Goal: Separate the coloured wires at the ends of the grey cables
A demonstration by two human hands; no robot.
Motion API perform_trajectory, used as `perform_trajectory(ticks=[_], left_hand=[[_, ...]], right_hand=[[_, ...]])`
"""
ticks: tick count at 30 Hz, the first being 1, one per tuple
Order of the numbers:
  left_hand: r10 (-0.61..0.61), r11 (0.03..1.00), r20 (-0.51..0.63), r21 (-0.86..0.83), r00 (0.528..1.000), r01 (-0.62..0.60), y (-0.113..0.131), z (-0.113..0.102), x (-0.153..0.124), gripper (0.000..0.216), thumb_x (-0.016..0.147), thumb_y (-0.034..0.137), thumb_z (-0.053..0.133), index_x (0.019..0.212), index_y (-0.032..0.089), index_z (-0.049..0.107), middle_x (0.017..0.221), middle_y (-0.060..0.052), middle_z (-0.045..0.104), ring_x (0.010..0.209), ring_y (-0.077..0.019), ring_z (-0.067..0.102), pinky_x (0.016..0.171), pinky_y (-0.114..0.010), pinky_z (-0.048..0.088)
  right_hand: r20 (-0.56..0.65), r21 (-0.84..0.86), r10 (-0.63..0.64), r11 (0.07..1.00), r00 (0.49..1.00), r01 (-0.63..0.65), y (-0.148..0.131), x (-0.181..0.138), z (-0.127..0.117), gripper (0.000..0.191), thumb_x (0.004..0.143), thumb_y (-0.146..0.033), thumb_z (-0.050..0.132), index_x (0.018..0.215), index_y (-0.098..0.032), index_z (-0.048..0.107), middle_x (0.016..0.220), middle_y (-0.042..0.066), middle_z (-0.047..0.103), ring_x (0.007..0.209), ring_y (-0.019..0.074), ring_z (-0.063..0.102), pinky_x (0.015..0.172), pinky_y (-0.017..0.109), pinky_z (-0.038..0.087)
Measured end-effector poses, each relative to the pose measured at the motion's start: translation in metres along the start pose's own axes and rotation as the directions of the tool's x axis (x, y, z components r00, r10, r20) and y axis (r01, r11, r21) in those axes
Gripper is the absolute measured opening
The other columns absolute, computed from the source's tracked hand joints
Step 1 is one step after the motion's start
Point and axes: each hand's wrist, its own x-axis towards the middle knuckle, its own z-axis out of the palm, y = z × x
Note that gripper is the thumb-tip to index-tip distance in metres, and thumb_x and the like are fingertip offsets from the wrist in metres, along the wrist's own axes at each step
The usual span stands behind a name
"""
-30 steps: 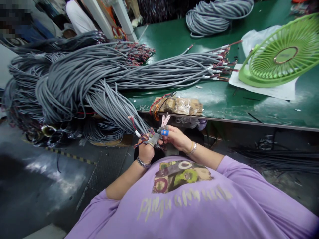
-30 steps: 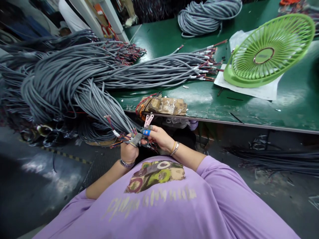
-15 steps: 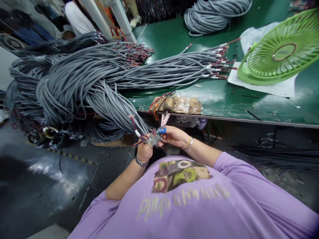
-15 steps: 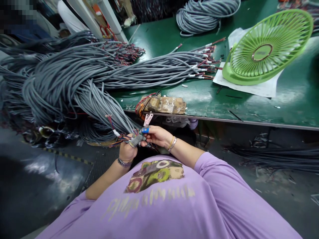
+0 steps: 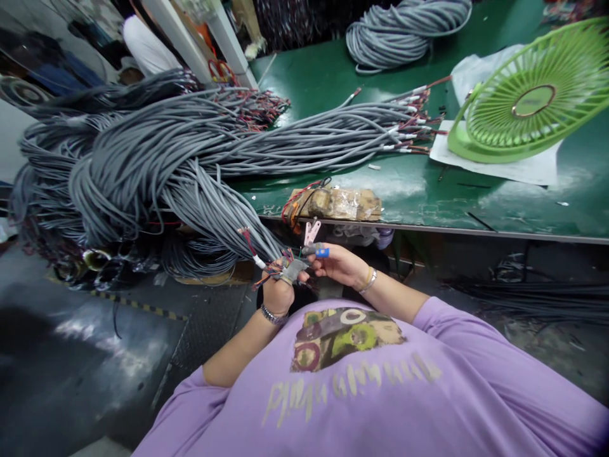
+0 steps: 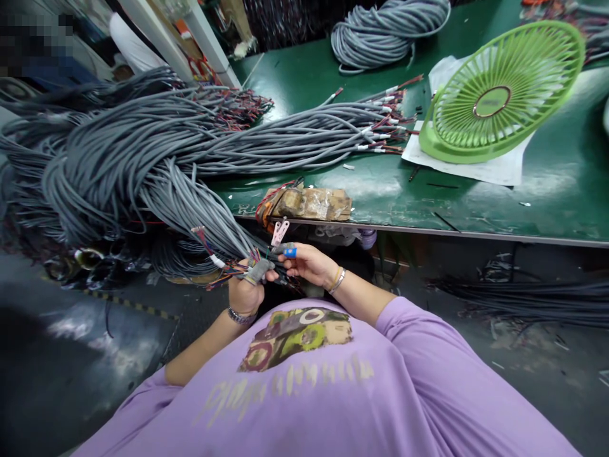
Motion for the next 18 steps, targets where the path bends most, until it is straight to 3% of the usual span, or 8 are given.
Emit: perform_trajectory(ticks=[3,7,12,15,18], left_hand=[[0.014,0.999,-0.008,0.029,1.0,-0.014,-0.006,-0.002,0.001,0.025,0.074,0.035,0.074,0.059,0.017,0.065,0.053,-0.001,0.065,0.053,-0.0144,0.063,0.059,-0.027,0.051],[0.03,0.994,-0.007,0.102,1.0,-0.029,-0.013,-0.005,0.002,0.027,0.076,0.037,0.072,0.058,0.018,0.065,0.054,-0.001,0.065,0.055,-0.0157,0.065,0.059,-0.027,0.051],[0.057,0.992,-0.068,0.113,0.996,-0.049,-0.009,-0.002,0.001,0.028,0.074,0.037,0.072,0.057,0.018,0.064,0.053,-0.001,0.065,0.053,-0.0151,0.064,0.059,-0.027,0.052],[0.054,0.998,-0.101,0.028,0.993,-0.051,0.003,0.004,-0.001,0.029,0.073,0.037,0.073,0.055,0.017,0.063,0.049,0.0,0.062,0.05,-0.0141,0.062,0.057,-0.027,0.052],[0.008,0.997,-0.107,-0.078,0.994,-0.016,0.017,0.01,0.0,0.029,0.069,0.038,0.076,0.054,0.017,0.063,0.045,0.001,0.059,0.045,-0.0134,0.059,0.052,-0.026,0.05]], right_hand=[[0.012,-0.128,-0.038,0.991,0.999,0.039,-0.001,-0.003,0.007,0.037,0.058,-0.035,0.084,0.08,-0.014,0.064,0.072,-0.001,0.062,0.057,0.0069,0.051,0.054,0.021,0.045],[-0.058,-0.275,-0.179,0.949,0.982,0.157,0.001,-0.003,0.017,0.037,0.057,-0.039,0.084,0.069,-0.015,0.059,0.058,-0.005,0.054,0.05,0.0056,0.044,0.051,0.021,0.036],[-0.082,-0.393,-0.3,0.886,0.951,0.245,0.003,-0.008,0.02,0.024,0.061,-0.032,0.076,0.062,-0.015,0.06,0.054,-0.005,0.053,0.05,0.006,0.041,0.052,0.022,0.032],[-0.117,-0.373,-0.346,0.884,0.931,0.281,0.002,-0.01,0.016,0.02,0.063,-0.029,0.073,0.061,-0.015,0.059,0.052,-0.005,0.051,0.05,0.0065,0.04,0.051,0.022,0.032],[-0.217,-0.227,-0.36,0.922,0.907,0.312,-0.004,-0.004,0.01,0.025,0.067,-0.037,0.073,0.066,-0.016,0.059,0.055,-0.005,0.052,0.049,0.0061,0.04,0.05,0.021,0.035]])
